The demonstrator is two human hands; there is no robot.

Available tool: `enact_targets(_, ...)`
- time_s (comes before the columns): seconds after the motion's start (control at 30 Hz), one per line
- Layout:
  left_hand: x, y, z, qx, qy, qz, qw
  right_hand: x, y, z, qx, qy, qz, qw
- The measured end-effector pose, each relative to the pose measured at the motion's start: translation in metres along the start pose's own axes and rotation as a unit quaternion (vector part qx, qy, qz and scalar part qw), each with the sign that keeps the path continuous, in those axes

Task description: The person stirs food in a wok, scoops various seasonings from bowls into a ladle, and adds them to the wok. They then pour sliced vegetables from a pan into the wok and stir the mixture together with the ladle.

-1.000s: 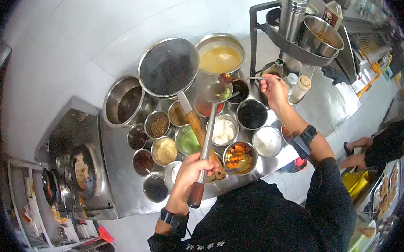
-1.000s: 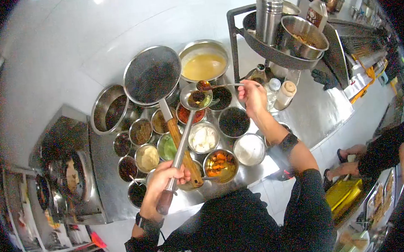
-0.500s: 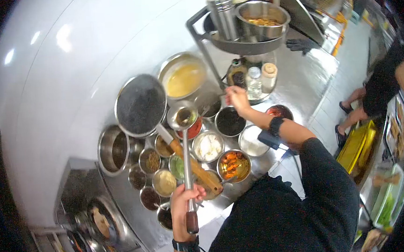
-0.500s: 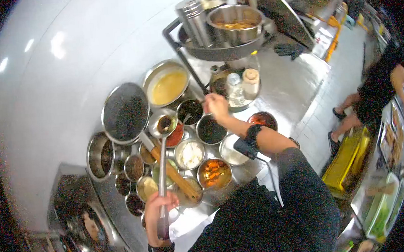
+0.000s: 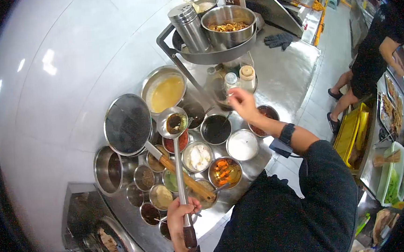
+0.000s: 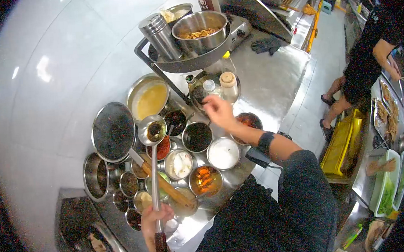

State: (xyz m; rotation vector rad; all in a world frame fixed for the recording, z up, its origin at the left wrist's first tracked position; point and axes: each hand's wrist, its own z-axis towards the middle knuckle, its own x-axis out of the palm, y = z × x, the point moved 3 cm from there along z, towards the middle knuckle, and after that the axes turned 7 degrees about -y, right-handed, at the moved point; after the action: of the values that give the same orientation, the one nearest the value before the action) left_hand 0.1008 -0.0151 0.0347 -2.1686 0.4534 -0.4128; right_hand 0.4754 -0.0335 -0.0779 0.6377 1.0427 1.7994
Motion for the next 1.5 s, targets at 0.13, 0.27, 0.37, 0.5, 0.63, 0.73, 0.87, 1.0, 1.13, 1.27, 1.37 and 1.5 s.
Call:
enact_targets(0.13,0.009,-0.003,-0.005,0.001,0.014,0.029,0.999,-0.054,-0.026,0.031,0.004,-0.117,-0.17,0.978)
enact_targets(0.27,0.016,-0.004,-0.004,-0.011,0.048,0.067,0.997,-0.064,-0.059,0.045,0.047,-0.089,-0.295,0.95)
enact_targets(0.37,0.028,-0.008,-0.011,-0.024,0.057,0.079,0.995,-0.056,-0.087,0.046,0.045,-0.085,-0.258,0.961)
enact_targets(0.5,0.038,-0.006,-0.01,-0.016,0.065,0.115,0.991,-0.049,-0.098,0.056,0.03,-0.098,-0.164,0.981)
enact_targets(0.63,0.034,0.01,-0.006,-0.019,0.097,0.081,0.992,-0.052,-0.052,0.061,-0.091,-0.123,-0.162,0.975)
enact_targets(0.73,0.035,0.019,-0.003,-0.034,0.132,0.053,0.989,-0.051,0.024,0.059,-0.217,-0.015,-0.238,0.946)
enact_targets(0.87,0.035,0.027,-0.001,-0.035,0.154,0.076,0.985,-0.032,0.09,0.046,-0.323,0.175,-0.357,0.858)
enact_targets(1.0,0.035,0.035,0.0,-0.037,0.176,0.091,0.979,-0.011,0.093,0.029,-0.368,0.295,-0.449,0.759)
enact_targets(1.13,0.037,0.04,-0.005,-0.034,0.178,0.105,0.978,0.002,0.085,0.018,-0.408,0.361,-0.527,0.651)
enact_targets(1.27,0.036,0.042,-0.006,-0.015,0.191,0.148,0.97,0.006,0.1,0.014,-0.406,0.397,-0.563,0.601)
enact_targets(1.37,0.036,0.049,-0.002,-0.007,0.195,0.153,0.969,0.005,0.101,0.016,-0.395,0.407,-0.581,0.584)
enact_targets(1.5,0.038,0.047,-0.003,-0.01,0.194,0.145,0.97,-0.002,0.105,0.018,-0.398,0.385,-0.587,0.591)
